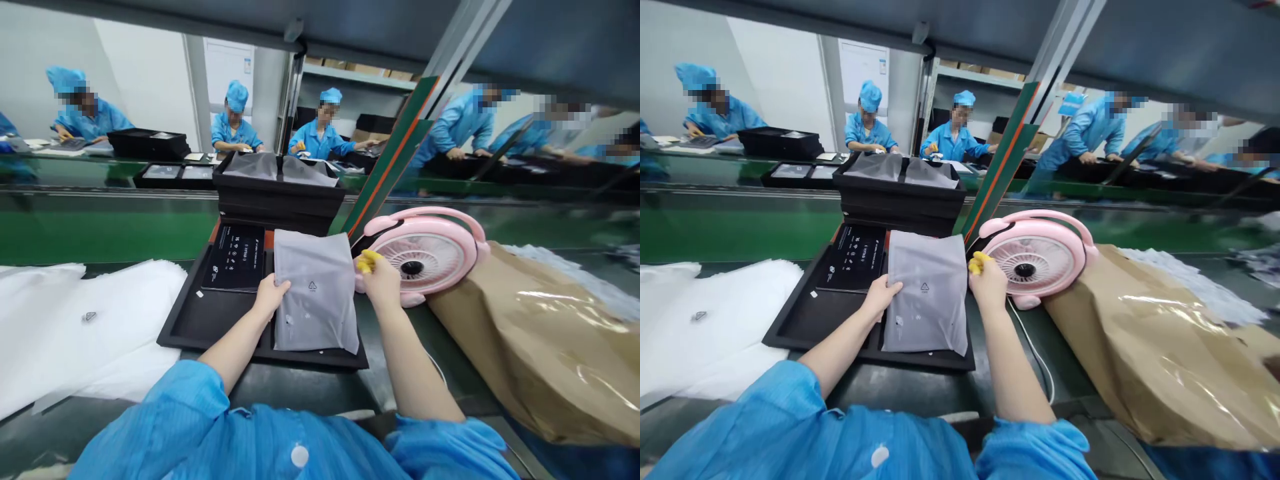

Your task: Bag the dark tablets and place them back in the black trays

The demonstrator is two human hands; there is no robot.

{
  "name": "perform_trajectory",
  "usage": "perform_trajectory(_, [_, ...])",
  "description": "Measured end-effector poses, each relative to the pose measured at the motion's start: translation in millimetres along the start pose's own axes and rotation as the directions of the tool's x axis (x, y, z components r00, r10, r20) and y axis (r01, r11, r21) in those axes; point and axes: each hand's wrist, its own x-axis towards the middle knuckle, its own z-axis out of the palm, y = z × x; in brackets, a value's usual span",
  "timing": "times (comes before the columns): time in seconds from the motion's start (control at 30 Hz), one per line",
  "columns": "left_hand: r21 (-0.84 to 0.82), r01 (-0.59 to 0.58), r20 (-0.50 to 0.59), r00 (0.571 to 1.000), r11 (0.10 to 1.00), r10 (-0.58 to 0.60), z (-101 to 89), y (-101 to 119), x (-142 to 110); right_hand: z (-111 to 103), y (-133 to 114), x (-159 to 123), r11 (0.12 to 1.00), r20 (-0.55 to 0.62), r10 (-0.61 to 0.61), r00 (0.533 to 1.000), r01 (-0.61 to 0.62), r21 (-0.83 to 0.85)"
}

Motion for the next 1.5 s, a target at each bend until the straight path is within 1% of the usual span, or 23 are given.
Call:
perform_trajectory(0.07, [0.194, -0.073, 0.007, 0.997, 0.978, 0.073, 1.3, 4.8, -2.7, -0.5, -3.6, -5.8, 0.996, -0.066, -0.01, 0.998, 0.015, 0.084])
perform_trajectory(0.13, [0.336, -0.215, 0.028, 0.975, 0.917, 0.218, -2.7, 13.0, -11.0, -0.6, -7.2, -12.6, 0.988, -0.042, -0.049, 0.998, 0.055, 0.144])
perform_trajectory(0.17, [0.393, -0.299, 0.046, 0.951, 0.87, 0.306, -9.2, 18.3, -16.6, -0.6, -9.4, -15.7, 0.984, -0.019, -0.083, 0.996, 0.085, 0.156])
perform_trajectory(0.23, [0.494, -0.434, 0.103, 0.89, 0.753, 0.445, -35.4, 29.7, -27.8, -0.6, -16.2, -19.9, 0.974, 0.027, -0.177, 0.984, 0.171, 0.147])
perform_trajectory(0.3, [0.598, -0.453, 0.133, 0.869, 0.661, 0.476, -80.7, 39.3, -34.8, 1.1, -28.0, -20.0, 0.95, 0.089, -0.293, 0.952, 0.28, 0.139])
perform_trajectory(0.33, [0.662, -0.386, 0.08, 0.889, 0.643, 0.451, -108.8, 42.1, -35.5, 3.7, -36.4, -18.1, 0.931, 0.129, -0.354, 0.926, 0.337, 0.138])
perform_trajectory(0.4, [0.78, -0.104, -0.142, 0.931, 0.617, 0.336, -168.3, 41.4, -30.7, 15.1, -58.6, -10.0, 0.887, 0.219, -0.462, 0.859, 0.441, 0.14])
perform_trajectory(0.47, [0.819, 0.19, -0.363, 0.903, 0.542, 0.231, -219.8, 31.4, -20.1, 37.3, -87.6, 3.2, 0.843, 0.325, -0.534, 0.781, 0.521, 0.134])
perform_trajectory(0.53, [0.824, 0.366, -0.47, 0.868, 0.433, 0.16, -252.7, 14.0, -9.1, 69.9, -121.3, 19.4, 0.807, 0.437, -0.566, 0.7, 0.58, 0.116])
perform_trajectory(0.57, [0.844, 0.386, -0.47, 0.866, 0.372, 0.168, -261.5, 4.5, -4.7, 88.8, -138.7, 27.9, 0.791, 0.488, -0.567, 0.664, 0.604, 0.096])
perform_trajectory(0.63, [0.894, 0.358, -0.415, 0.888, 0.269, 0.199, -267.5, -12.2, 1.4, 128.7, -171.8, 43.8, 0.767, 0.585, -0.528, 0.616, 0.642, 0.015])
perform_trajectory(0.7, [0.922, 0.32, -0.363, 0.91, 0.215, 0.202, -265.8, -22.4, 4.8, 166.8, -198.7, 57.2, 0.752, 0.648, -0.457, 0.609, 0.654, -0.084])
perform_trajectory(0.77, [0.92, 0.332, -0.37, 0.911, 0.21, 0.182, -263.9, -26.7, 7.5, 199.7, -216.8, 67.9, 0.752, 0.68, -0.391, 0.62, 0.642, -0.153])
perform_trajectory(0.83, [0.903, 0.368, -0.41, 0.894, 0.223, 0.182, -264.7, -28.3, 10.6, 226.0, -226.3, 76.6, 0.761, 0.71, -0.345, 0.614, 0.626, -0.172])
perform_trajectory(0.93, [0.876, 0.418, -0.465, 0.865, 0.241, 0.188, -268.7, -31.0, 15.5, 252.1, -229.6, 88.6, 0.767, 0.785, -0.278, 0.554, 0.62, -0.165])
perform_trajectory(1.0, [0.865, 0.432, -0.484, 0.851, 0.255, 0.202, -271.0, -32.8, 17.6, 259.9, -229.3, 96.8, 0.77, 0.817, -0.257, 0.517, 0.62, -0.15])
perform_trajectory(1.1, [0.816, 0.467, -0.553, 0.802, 0.341, 0.224, -273.9, -32.4, 17.1, 254.5, -232.5, 111.0, 0.781, 0.822, -0.263, 0.505, 0.612, -0.127])
perform_trajectory(1.2, [0.696, 0.501, -0.67, 0.71, 0.514, 0.215, -277.8, -28.8, 13.4, 224.0, -246.2, 125.6, 0.797, 0.8, -0.294, 0.523, 0.596, -0.097])
perform_trajectory(1.27, [0.617, 0.474, -0.727, 0.648, 0.628, 0.225, -281.7, -26.0, 10.5, 190.6, -260.8, 129.6, 0.791, 0.798, -0.341, 0.497, 0.61, -0.042])
perform_trajectory(1.37, [0.542, 0.365, -0.781, 0.553, 0.757, 0.292, -287.9, -17.8, 5.7, 129.9, -283.2, 117.5, 0.706, 0.802, -0.456, 0.386, 0.706, 0.061])
perform_trajectory(1.4, [0.524, 0.312, -0.791, 0.524, 0.792, 0.316, -289.3, -12.6, 3.3, 109.1, -288.1, 109.2, 0.668, 0.788, -0.495, 0.365, 0.74, 0.077])
perform_trajectory(1.43, [0.503, 0.252, -0.798, 0.502, 0.826, 0.333, -289.8, -5.8, 0.2, 88.7, -290.3, 100.0, 0.641, 0.765, -0.531, 0.364, 0.763, 0.082])
perform_trajectory(1.5, [0.455, 0.12, -0.797, 0.497, 0.882, 0.343, -286.3, 11.3, -8.5, 50.2, -284.5, 82.1, 0.639, 0.689, -0.593, 0.417, 0.765, 0.087])
